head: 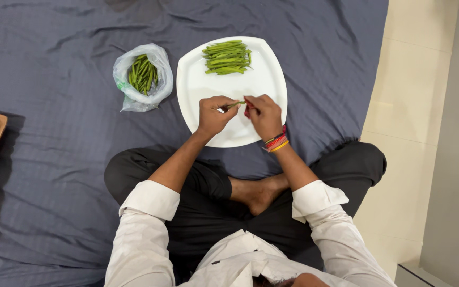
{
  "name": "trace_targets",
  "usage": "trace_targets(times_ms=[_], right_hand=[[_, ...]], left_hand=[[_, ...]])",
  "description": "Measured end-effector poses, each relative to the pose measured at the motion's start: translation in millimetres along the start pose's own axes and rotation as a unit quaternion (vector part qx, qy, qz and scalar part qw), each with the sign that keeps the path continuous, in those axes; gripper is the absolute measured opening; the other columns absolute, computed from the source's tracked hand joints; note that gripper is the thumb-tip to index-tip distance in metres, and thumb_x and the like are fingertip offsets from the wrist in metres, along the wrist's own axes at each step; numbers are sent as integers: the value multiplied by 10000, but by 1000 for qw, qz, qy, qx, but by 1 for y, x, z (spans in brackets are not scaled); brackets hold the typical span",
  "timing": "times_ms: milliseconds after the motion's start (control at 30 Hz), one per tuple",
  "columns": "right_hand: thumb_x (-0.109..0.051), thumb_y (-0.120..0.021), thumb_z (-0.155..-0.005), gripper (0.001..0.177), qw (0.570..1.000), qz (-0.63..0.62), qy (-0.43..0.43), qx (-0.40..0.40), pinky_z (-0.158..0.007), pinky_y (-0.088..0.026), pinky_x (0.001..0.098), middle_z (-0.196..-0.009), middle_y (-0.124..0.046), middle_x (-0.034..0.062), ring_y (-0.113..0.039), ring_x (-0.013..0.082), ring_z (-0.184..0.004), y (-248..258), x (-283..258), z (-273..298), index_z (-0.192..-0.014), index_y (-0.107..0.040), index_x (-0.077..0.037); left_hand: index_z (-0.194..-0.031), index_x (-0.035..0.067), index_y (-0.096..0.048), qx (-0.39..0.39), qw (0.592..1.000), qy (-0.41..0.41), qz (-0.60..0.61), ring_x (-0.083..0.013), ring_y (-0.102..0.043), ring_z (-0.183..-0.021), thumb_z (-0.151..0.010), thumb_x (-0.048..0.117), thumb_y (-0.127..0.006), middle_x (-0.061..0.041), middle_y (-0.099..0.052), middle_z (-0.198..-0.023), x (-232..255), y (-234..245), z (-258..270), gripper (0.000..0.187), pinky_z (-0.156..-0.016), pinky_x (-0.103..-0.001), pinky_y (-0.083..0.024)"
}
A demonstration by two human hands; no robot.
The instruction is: The person takes green beans from a plastic bag, trims their ends with a small blade, and stacks them on a plate.
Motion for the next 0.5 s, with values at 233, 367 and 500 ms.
trace_targets(times_ms=[233, 367, 500], right_hand=[[17, -691, -886, 190, 993, -42, -104, 28, -694, -579, 266, -900, -772, 124, -749, 165, -761, 6, 66, -3, -1050, -779, -21], [21, -681, -878, 214, 990, -81, -111, 16, -729, -587, 248, -928, -783, 106, -745, 132, -801, 2, 67, -5, -1066, -776, -16], [38, -680, -876, 217, 991, -85, -102, 10, -719, -582, 243, -915, -782, 108, -739, 124, -786, 7, 61, -8, -1062, -782, -5]], left_hand=[[-901, -14, -609, 70, 992, 101, 32, -97, -708, -710, -904, -11, -649, -48, -772, -867, -39, 29, -12, 41, -599, -246, -549], [-879, -9, -579, 78, 981, 175, -13, -122, -723, -660, -862, 15, -691, -68, -741, -740, -60, 41, -13, 115, -594, -266, -565], [-870, 5, -693, 46, 975, 124, -180, -170, -706, -615, -851, 47, -724, -94, -743, -721, -36, 45, -24, 56, -597, -303, -541]])
Point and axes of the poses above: each hand's wrist, its own z-axis away from the middle knuckle, its own y-axis out of the back of the hand, x = y × z, the point moved 10 cm from there along -z, towards the middle knuckle
